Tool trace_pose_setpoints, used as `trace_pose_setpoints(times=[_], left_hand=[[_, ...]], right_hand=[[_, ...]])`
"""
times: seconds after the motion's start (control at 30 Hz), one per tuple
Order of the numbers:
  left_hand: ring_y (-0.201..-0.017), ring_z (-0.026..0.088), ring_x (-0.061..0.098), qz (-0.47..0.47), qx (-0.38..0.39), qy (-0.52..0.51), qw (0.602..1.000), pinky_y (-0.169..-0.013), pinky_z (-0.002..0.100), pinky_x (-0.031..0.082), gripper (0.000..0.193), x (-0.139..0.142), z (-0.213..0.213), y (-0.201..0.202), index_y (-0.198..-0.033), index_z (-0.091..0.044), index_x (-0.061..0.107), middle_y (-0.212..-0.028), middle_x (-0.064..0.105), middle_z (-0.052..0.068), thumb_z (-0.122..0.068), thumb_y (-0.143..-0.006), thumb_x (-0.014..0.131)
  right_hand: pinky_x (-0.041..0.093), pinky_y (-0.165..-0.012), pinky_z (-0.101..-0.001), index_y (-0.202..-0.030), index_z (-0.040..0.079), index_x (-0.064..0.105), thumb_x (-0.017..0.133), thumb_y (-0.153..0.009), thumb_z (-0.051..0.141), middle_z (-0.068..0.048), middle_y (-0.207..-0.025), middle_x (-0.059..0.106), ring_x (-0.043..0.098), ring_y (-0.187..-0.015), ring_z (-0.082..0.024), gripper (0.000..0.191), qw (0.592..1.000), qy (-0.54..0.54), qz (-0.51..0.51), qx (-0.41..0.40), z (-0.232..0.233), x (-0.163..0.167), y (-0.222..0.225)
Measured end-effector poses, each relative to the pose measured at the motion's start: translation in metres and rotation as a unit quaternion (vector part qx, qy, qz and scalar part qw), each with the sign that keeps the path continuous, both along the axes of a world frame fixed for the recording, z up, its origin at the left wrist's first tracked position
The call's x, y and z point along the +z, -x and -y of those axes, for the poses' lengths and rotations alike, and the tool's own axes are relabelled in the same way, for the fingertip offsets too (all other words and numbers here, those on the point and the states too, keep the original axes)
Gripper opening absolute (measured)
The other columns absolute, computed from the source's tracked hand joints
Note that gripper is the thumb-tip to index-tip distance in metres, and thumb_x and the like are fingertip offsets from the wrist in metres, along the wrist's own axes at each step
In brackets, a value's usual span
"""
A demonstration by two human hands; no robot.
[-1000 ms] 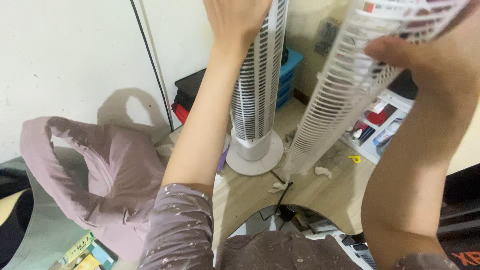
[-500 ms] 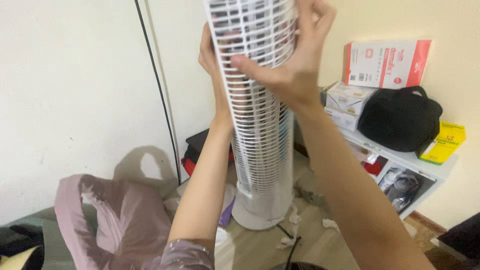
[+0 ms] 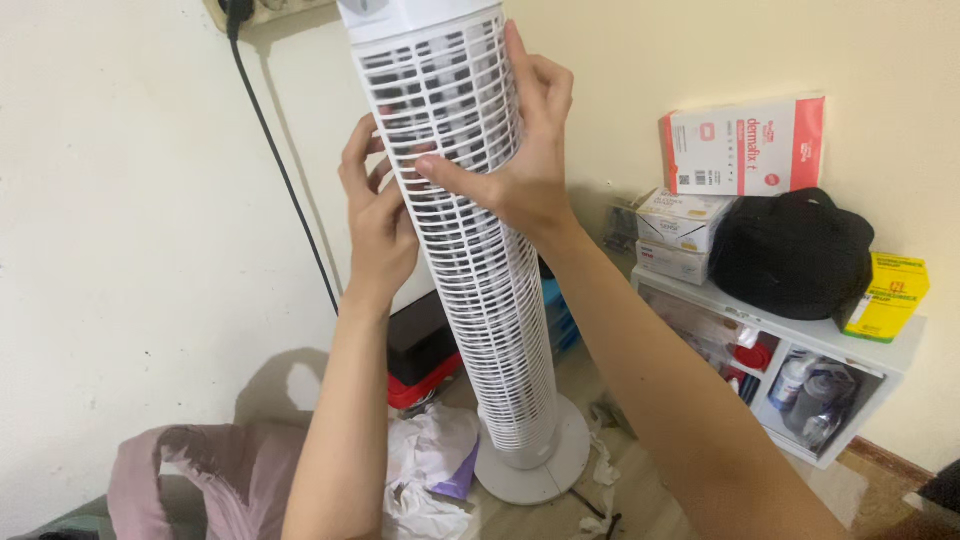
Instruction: The person wipes the front grille of a tower fan with a tissue, then detaches the rear grille panel and wipes its slats, then aligns and reattaches the grille panel onto the fan body and presses it into place.
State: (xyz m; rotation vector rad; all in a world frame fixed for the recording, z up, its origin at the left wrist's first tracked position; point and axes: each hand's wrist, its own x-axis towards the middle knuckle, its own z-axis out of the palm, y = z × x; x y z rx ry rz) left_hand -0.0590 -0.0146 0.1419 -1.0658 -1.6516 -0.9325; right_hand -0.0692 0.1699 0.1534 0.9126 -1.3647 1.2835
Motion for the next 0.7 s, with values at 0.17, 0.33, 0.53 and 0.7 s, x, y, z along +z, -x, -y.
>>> trace_pose_setpoints(times=[0.17, 0.33, 0.53, 0.7], left_hand=[[-0.140, 0.033, 0.051, -0.021, 0.058, 0.026, 0.998, -0.114, 0.041, 0.056, 0.038, 0.002, 0.010, 0.006, -0.127, -0.002, 0.071, -0.162, 0.032, 0.014, 0.015, -0.095, 0.060], [-0.138, 0.032, 0.055, -0.009, 0.107, 0.014, 0.994, -0.112, 0.040, 0.055, 0.058, -0.003, 0.016, 0.005, -0.139, 0.000, 0.066, -0.158, 0.043, 0.016, 0.018, -0.084, 0.055], [-0.148, 0.033, 0.052, -0.042, 0.099, 0.007, 0.994, -0.124, 0.044, 0.046, 0.059, 0.000, 0.019, 0.005, -0.144, 0.004, 0.060, -0.156, 0.053, 0.016, 0.015, -0.087, 0.068], [-0.149, 0.032, 0.051, -0.036, 0.066, 0.003, 0.997, -0.122, 0.042, 0.050, 0.057, 0.001, 0.017, 0.008, -0.145, 0.003, 0.059, -0.157, 0.050, 0.015, 0.015, -0.090, 0.067]], right_hand=[[0.049, -0.122, -0.0377, -0.162, 0.000, 0.016, 0.102, -0.081, 0.039, -0.012, -0.139, 0.032, 0.048, -0.138, -0.025, 0.124, 0.994, -0.009, -0.042, -0.102, 0.002, 0.001, 0.003], [0.047, -0.119, -0.0390, -0.158, -0.002, 0.021, 0.103, -0.077, 0.042, -0.013, -0.140, 0.033, 0.044, -0.136, -0.027, 0.124, 0.990, 0.032, -0.022, -0.136, 0.011, -0.006, -0.002], [0.047, -0.119, -0.0391, -0.155, -0.002, 0.029, 0.104, -0.075, 0.036, -0.013, -0.137, 0.035, 0.046, -0.135, -0.025, 0.116, 0.995, 0.063, -0.009, -0.078, 0.014, -0.005, -0.001], [0.048, -0.118, -0.0381, -0.154, -0.002, 0.030, 0.105, -0.076, 0.034, -0.013, -0.137, 0.034, 0.047, -0.134, -0.026, 0.114, 0.993, 0.067, -0.006, -0.096, 0.016, -0.005, -0.001]])
